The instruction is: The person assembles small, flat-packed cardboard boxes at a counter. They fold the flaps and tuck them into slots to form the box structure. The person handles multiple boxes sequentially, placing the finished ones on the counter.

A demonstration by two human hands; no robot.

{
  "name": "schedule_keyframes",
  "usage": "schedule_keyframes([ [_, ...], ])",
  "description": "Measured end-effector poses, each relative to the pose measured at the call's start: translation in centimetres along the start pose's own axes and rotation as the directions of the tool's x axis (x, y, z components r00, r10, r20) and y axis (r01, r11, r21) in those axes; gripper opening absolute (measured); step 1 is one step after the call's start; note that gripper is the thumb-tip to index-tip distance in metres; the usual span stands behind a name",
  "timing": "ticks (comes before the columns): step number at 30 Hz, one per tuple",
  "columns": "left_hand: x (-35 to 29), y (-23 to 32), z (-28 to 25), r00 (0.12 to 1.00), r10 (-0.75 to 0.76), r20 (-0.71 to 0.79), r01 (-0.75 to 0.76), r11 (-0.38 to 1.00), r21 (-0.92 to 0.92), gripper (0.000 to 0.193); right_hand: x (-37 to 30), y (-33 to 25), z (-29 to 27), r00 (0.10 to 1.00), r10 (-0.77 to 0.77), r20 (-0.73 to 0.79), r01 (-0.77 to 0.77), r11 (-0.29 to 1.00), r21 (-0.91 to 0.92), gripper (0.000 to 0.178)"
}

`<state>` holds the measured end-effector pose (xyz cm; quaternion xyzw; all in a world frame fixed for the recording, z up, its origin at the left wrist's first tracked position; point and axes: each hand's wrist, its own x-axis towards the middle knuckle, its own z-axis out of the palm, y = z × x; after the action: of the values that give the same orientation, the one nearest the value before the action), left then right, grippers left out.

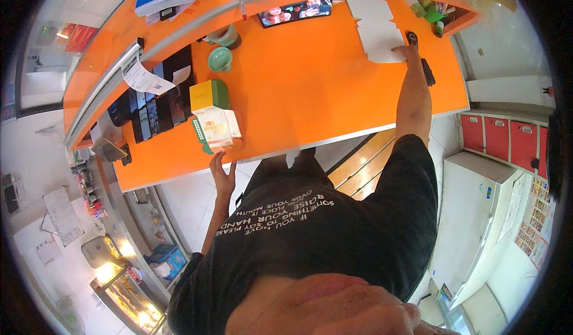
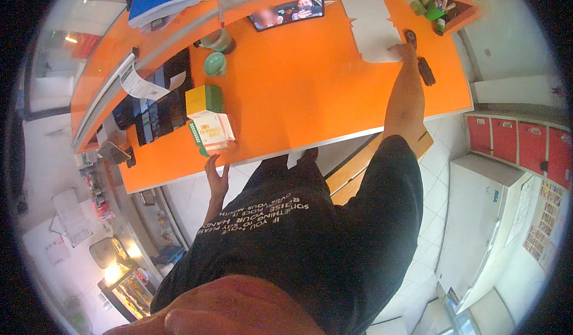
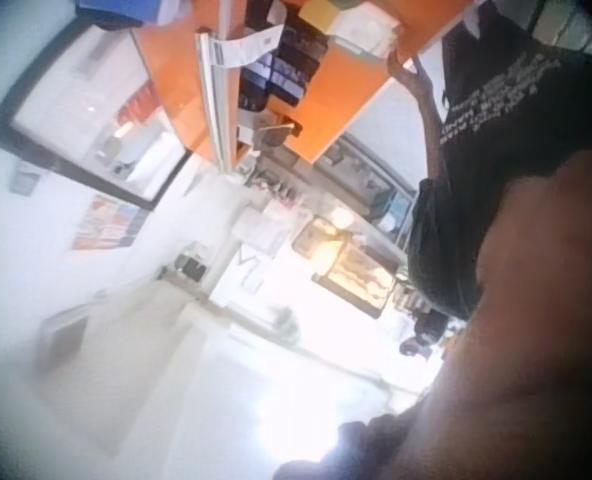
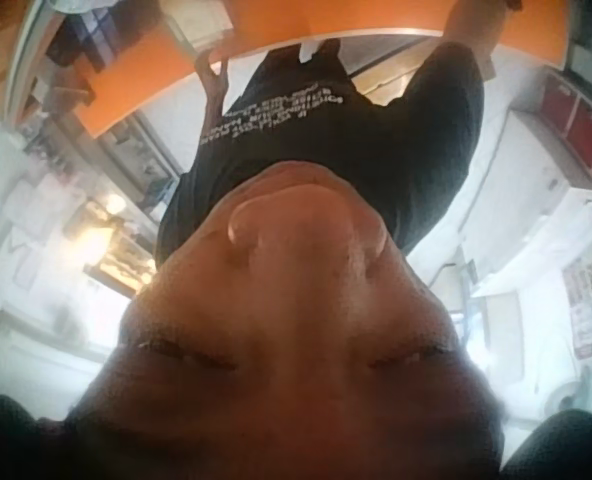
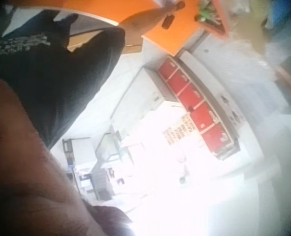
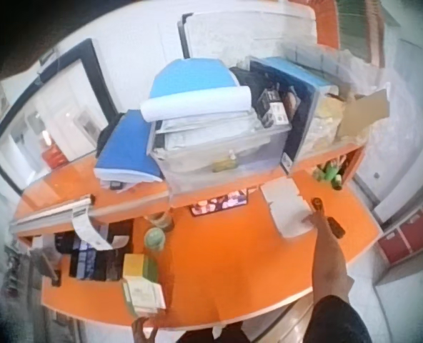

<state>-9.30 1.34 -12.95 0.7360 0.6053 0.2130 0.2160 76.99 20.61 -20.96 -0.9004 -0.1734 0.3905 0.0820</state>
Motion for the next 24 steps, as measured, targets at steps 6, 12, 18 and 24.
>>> schedule_keyframes([
  [6, -1.5, 2.6, -0.5, 1.0, -0.015, -0.012, 0.016, 1.0, 0.02, 0.044, -15.1, -3.7, 4.8, 0.973, -0.207, 0.103, 0.17, 0.941, 0.291, 0.044],
  [12, 0.6, 2.7, 2.4, 0.995, 0.014, 0.103, 0.005, 0.983, -0.185, 0.04, -18.7, 4.8, 7.1, 0.761, -0.624, 0.177, 0.168, 0.454, 0.875, 0.04],
  [18, 4.3, 5.8, 4.7, 0.954, 0.132, 0.268, -0.041, 0.946, -0.321, 0.038, -33.9, 11.9, 11.8, 0.839, -0.519, 0.162, 0.111, 0.456, 0.883, 0.061],
  [24, 12.8, 10.5, 5.3, 0.943, 0.332, -0.014, -0.321, 0.9, -0.296, 0.075, -42.1, 13.0, 9.7, 0.62, -0.704, 0.346, 0.536, 0.703, 0.468, 0.08],
])
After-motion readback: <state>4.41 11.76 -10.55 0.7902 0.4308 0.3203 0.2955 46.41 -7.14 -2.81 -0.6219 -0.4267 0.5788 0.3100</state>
